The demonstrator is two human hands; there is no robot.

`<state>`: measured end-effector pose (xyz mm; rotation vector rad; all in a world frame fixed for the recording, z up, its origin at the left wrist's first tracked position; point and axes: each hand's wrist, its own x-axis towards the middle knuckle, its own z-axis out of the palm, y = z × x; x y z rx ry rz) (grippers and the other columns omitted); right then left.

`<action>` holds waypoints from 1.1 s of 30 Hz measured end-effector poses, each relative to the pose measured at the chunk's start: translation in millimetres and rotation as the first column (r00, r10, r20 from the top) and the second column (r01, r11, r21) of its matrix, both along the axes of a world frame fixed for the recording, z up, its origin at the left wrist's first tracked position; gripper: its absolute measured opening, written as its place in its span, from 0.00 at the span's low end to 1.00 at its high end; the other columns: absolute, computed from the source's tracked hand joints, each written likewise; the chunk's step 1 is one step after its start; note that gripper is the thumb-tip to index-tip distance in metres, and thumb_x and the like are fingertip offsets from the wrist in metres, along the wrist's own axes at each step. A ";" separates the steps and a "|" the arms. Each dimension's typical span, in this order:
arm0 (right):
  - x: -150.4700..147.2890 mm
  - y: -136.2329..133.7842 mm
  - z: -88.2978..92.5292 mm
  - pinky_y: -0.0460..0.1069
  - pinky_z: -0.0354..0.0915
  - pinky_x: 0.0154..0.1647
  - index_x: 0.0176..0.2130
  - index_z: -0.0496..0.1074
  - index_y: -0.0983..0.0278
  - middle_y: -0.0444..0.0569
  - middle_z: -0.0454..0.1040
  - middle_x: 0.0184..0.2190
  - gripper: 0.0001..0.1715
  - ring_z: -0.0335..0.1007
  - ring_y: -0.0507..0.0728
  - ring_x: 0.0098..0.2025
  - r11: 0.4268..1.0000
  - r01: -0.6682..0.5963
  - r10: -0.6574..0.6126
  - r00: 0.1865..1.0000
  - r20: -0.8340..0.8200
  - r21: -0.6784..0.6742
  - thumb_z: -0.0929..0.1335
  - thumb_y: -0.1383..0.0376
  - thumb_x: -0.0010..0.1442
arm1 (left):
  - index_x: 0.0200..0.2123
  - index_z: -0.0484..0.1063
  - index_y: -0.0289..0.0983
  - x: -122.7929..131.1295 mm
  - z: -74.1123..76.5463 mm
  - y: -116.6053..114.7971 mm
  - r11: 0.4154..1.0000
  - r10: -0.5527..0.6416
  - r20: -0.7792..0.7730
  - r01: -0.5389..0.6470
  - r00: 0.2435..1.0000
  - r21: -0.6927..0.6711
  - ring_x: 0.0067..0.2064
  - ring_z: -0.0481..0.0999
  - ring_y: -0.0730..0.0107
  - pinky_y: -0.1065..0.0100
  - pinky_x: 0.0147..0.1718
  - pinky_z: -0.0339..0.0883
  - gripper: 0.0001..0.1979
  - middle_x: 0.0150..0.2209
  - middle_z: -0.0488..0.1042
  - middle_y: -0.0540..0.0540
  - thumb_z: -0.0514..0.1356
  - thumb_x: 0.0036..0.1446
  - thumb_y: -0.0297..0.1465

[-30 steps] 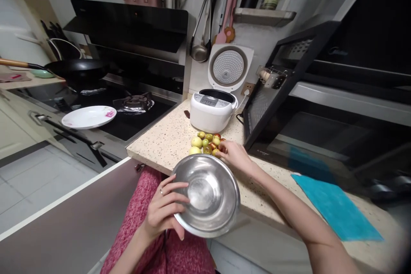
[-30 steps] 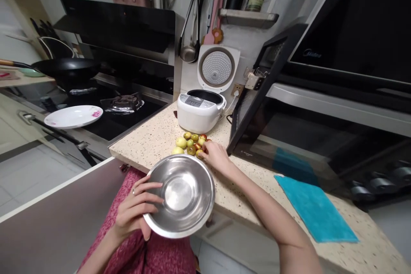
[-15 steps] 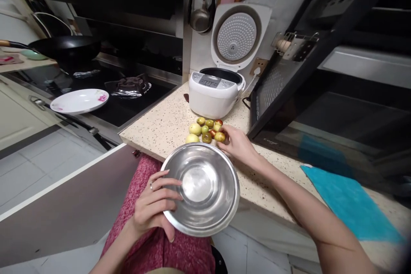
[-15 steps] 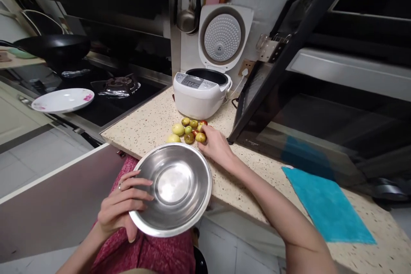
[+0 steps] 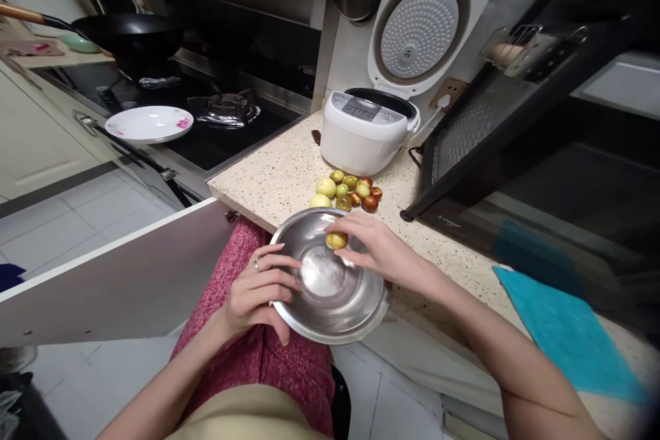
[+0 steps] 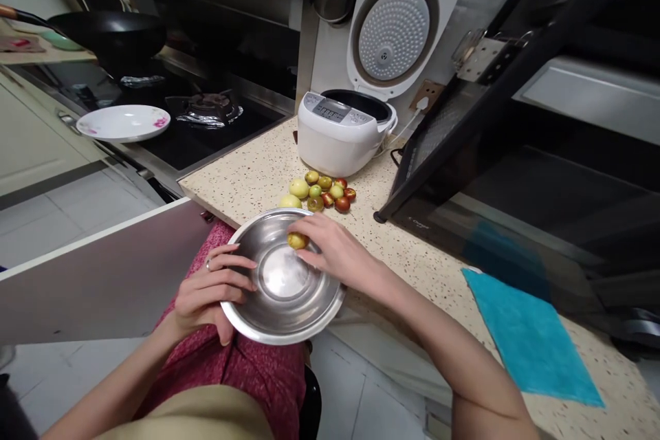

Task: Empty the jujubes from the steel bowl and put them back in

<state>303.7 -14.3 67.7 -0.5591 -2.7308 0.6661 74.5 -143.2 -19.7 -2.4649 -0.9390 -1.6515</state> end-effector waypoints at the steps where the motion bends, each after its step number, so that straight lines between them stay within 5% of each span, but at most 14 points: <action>1: -0.8 -2.3 -1.6 0.55 0.67 0.50 0.52 0.71 0.62 0.53 0.75 0.47 0.14 0.71 0.60 0.49 1.000 -0.018 0.019 0.999 0.042 -0.019 0.69 0.67 0.66 | 0.30 0.74 0.36 0.5 -0.4 0.0 1.000 0.000 0.000 0.000 1.000 0.000 0.47 0.82 0.62 0.56 0.61 0.63 0.19 0.30 0.81 0.49 0.62 0.63 0.47; 8: -5.3 -6.9 -9.6 0.52 0.65 0.43 0.46 0.70 0.65 0.51 0.74 0.44 0.11 0.71 0.58 0.43 1.000 0.005 -0.007 0.976 0.216 0.012 0.70 0.70 0.62 | 0.31 0.74 0.35 3.1 -3.3 0.9 1.000 0.000 -0.023 0.001 1.000 0.017 0.46 0.82 0.62 0.56 0.60 0.63 0.18 0.30 0.81 0.49 0.63 0.63 0.45; 16: -0.7 1.0 1.4 0.55 0.68 0.47 0.46 0.72 0.63 0.51 0.77 0.45 0.12 0.73 0.60 0.46 0.998 0.008 -0.001 0.995 0.101 -0.065 0.72 0.67 0.62 | 0.37 0.77 0.37 1.0 -10.1 2.1 0.997 0.045 -0.043 -0.042 0.998 0.067 0.47 0.82 0.60 0.51 0.62 0.62 0.20 0.32 0.83 0.49 0.61 0.63 0.50; 21: 17.6 39.7 13.9 0.54 0.70 0.43 0.42 0.75 0.63 0.51 0.80 0.40 0.07 0.75 0.58 0.41 0.969 0.247 -0.246 0.957 -0.150 -0.016 0.69 0.64 0.65 | 0.38 0.78 0.38 -3.0 -12.8 4.3 0.997 0.072 -0.051 -0.070 0.996 0.045 0.53 0.79 0.55 0.45 0.66 0.58 0.24 0.38 0.83 0.45 0.59 0.62 0.54; 25: 35.2 77.5 1.3 0.52 0.68 0.41 0.41 0.76 0.66 0.53 0.79 0.39 0.07 0.75 0.59 0.40 0.879 0.451 -0.438 0.892 -0.108 0.158 0.68 0.70 0.63 | 0.37 0.78 0.37 -4.1 -10.6 6.4 0.997 0.061 -0.068 -0.057 0.996 0.057 0.54 0.79 0.56 0.47 0.65 0.61 0.24 0.39 0.83 0.45 0.60 0.62 0.53; 33: 34.7 85.5 -14.4 0.49 0.63 0.39 0.40 0.78 0.63 0.51 0.78 0.41 0.07 0.74 0.58 0.38 0.878 0.419 -0.448 0.890 0.084 0.233 0.69 0.71 0.62 | 0.45 0.78 0.38 -8.4 -9.6 7.3 0.993 0.101 -0.116 -0.094 0.988 0.069 0.53 0.80 0.57 0.51 0.62 0.65 0.27 0.43 0.83 0.43 0.57 0.63 0.55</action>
